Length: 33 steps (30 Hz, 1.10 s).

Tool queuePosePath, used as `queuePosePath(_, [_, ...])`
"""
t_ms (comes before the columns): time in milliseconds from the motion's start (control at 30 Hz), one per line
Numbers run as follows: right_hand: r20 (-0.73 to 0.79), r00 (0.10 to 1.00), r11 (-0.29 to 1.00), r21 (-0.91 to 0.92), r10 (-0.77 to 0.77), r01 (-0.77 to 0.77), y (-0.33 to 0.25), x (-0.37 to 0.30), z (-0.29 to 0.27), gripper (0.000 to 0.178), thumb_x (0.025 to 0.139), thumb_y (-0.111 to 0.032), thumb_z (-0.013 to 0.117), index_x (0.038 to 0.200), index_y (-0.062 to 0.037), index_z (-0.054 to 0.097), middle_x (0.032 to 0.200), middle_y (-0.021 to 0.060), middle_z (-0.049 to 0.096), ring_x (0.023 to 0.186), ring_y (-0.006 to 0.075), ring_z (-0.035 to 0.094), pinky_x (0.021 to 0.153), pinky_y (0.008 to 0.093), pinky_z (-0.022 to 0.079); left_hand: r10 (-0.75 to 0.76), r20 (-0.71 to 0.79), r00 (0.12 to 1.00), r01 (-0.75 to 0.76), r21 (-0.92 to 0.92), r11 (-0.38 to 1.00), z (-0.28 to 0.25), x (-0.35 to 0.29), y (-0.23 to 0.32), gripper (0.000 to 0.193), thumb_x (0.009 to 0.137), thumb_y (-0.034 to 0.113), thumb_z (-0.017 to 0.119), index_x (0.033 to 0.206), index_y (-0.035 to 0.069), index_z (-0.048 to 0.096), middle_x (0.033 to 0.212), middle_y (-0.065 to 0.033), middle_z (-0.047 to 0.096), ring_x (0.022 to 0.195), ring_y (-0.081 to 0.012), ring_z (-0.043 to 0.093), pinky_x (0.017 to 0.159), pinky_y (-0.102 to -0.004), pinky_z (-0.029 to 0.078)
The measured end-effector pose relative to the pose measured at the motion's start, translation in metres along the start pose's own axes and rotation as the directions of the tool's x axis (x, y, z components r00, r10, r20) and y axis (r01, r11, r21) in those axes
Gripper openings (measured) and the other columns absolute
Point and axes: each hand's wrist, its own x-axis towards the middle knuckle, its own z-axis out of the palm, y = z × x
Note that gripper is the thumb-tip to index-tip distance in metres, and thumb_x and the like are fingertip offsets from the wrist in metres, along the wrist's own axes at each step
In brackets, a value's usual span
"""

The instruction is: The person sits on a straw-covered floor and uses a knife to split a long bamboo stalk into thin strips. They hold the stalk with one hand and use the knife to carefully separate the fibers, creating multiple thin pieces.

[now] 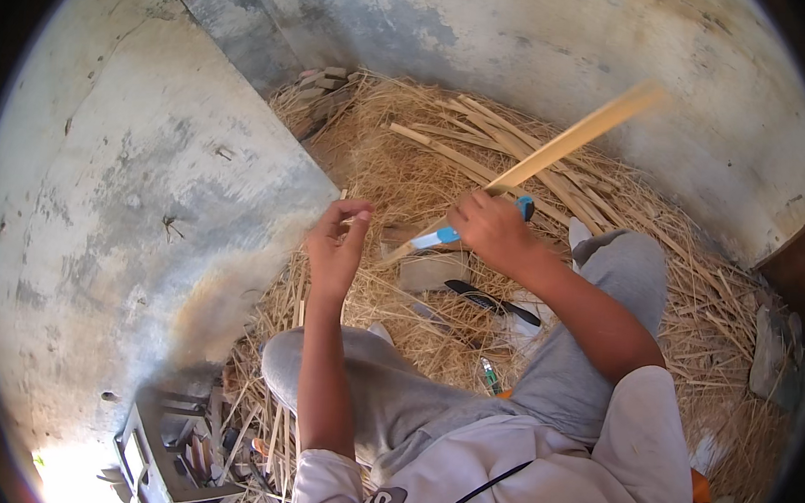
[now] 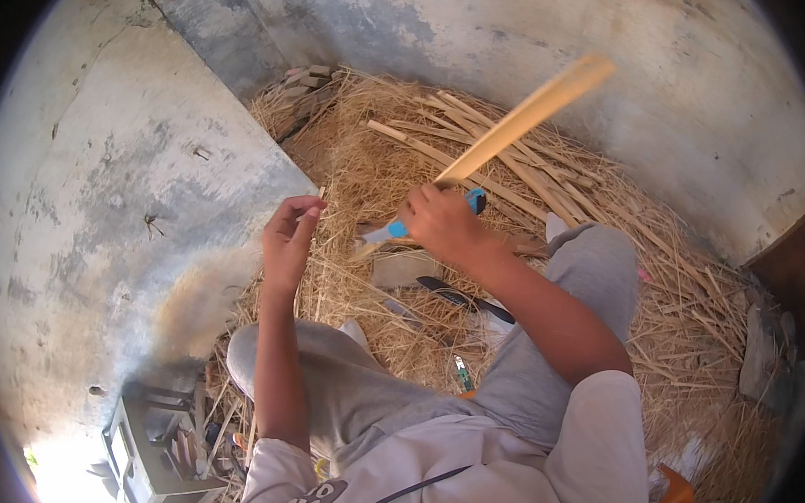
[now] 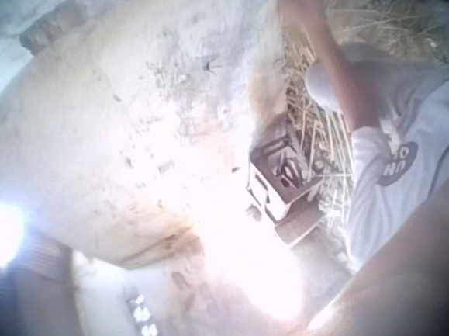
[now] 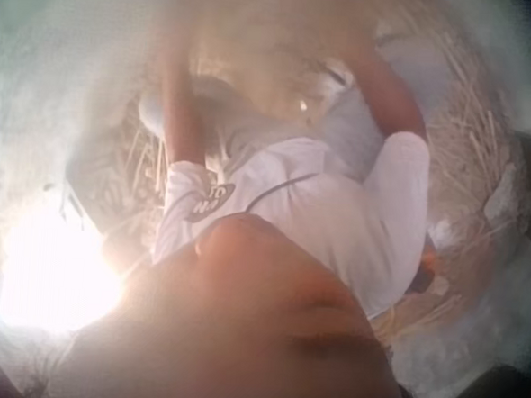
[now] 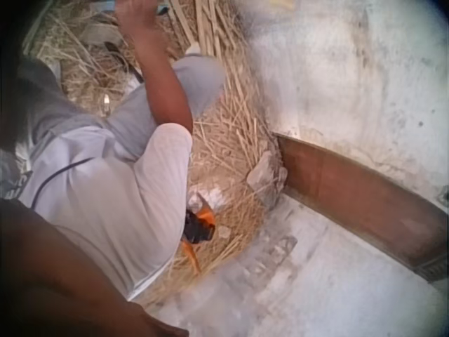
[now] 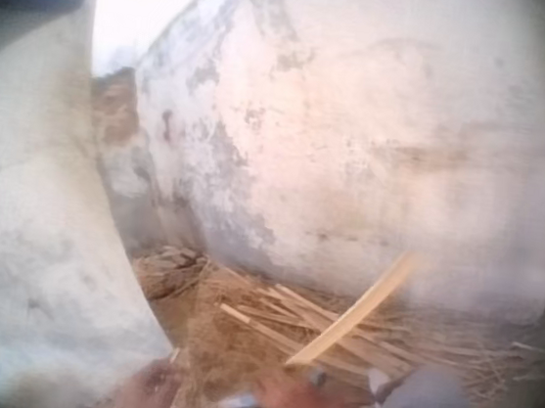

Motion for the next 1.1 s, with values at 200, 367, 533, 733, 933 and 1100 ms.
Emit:
queuePosePath(200, [0.078, 0.993, 0.995, 0.057, -0.091, 0.087, -0.046, -0.002, 0.017, 0.012, 0.073, -0.012, 0.069, 0.084, -0.0066, 0.069, 0.087, 0.007, 0.063, 0.089, 0.0207, 0.061, 0.068, 0.033, 0.054, 0.129, 0.227, 0.965, -0.103, -0.12, 0.987, 0.033, -0.002, 0.035, 0.038, 0.089, 0.021, 0.078, 0.121, 0.005, 0.067, 0.118, -0.0078, 0.07, 0.098, -0.016, 0.066, 0.084, -0.0332, 0.053])
queuePosePath(367, [0.254, 0.944, 0.519, 0.79, 0.209, -0.327, -0.068, -0.001, 0.041, 0.006, 0.074, -0.011, 0.069, 0.074, -0.0049, 0.067, 0.089, 0.0106, 0.063, 0.088, 0.0228, 0.062, 0.069, 0.0352, 0.055, 0.069, 0.371, 0.926, -0.061, -0.034, 0.998, 0.061, -0.004, 0.052, 0.062, 0.081, 0.03, 0.086, 0.133, 0.007, 0.062, 0.125, -0.0071, 0.068, 0.116, -0.0175, 0.061, 0.096, -0.0354, 0.048])
queuePosePath(533, [0.181, 0.949, 0.874, 0.462, -0.26, 0.151, -0.102, -0.013, 0.011, 0.013, 0.081, -0.007, 0.064, 0.092, -0.0006, 0.068, 0.089, 0.0163, 0.066, 0.089, 0.0292, 0.068, 0.065, 0.0441, 0.056, 0.064, 0.275, 0.959, -0.054, -0.042, 0.998, 0.062, 0.015, 0.023, 0.028, 0.097, 0.016, 0.07, 0.121, 0.002, 0.066, 0.102, -0.0052, 0.075, 0.086, -0.012, 0.068, 0.078, -0.0294, 0.055])
queuePosePath(733, [0.914, 0.398, 0.599, 0.362, -0.077, -0.715, -0.109, -0.026, 0.015, 0.021, 0.088, -0.018, 0.063, 0.086, 0.0016, 0.069, 0.083, 0.0194, 0.07, 0.066, 0.0281, 0.071, 0.061, 0.0443, 0.057, 0.111, -0.439, 0.892, -0.269, -0.317, 0.91, 0.054, 0.042, 0.007, 0.021, 0.108, 0.02, 0.05, 0.113, 0.0, 0.051, 0.083, -0.0078, 0.069, 0.069, -0.013, 0.065, 0.067, -0.0294, 0.057])
queuePosePath(933, [0.906, 0.422, 0.202, 0.419, -0.031, -0.885, -0.094, -0.029, 0.03, 0.04, 0.095, -0.03, 0.052, 0.094, 0.0084, 0.061, 0.08, 0.0209, 0.068, 0.064, 0.0306, 0.069, 0.06, 0.0432, 0.054, 0.052, -0.68, 0.731, -0.393, -0.358, 0.847, 0.019, 0.032, 0.019, 0.036, 0.109, 0.043, 0.041, 0.108, 0.008, 0.045, 0.067, 0.0002, 0.046, 0.054, -0.0072, 0.046, 0.046, -0.0238, 0.041])
queuePosePath(1100, [0.848, 0.496, -0.04, 0.511, 0.187, -0.858, -0.111, -0.036, 0.027, 0.037, 0.102, -0.03, 0.046, 0.107, 0.007, 0.05, 0.077, 0.0212, 0.065, 0.067, 0.0346, 0.067, 0.062, 0.0469, 0.051, -0.019, -0.805, 0.593, -0.367, -0.291, 0.883, -0.001, 0.024, 0.031, 0.042, 0.106, 0.053, 0.043, 0.1, 0.012, 0.043, 0.067, 0.0035, 0.038, 0.053, -0.0049, 0.037, 0.043, -0.0213, 0.029])
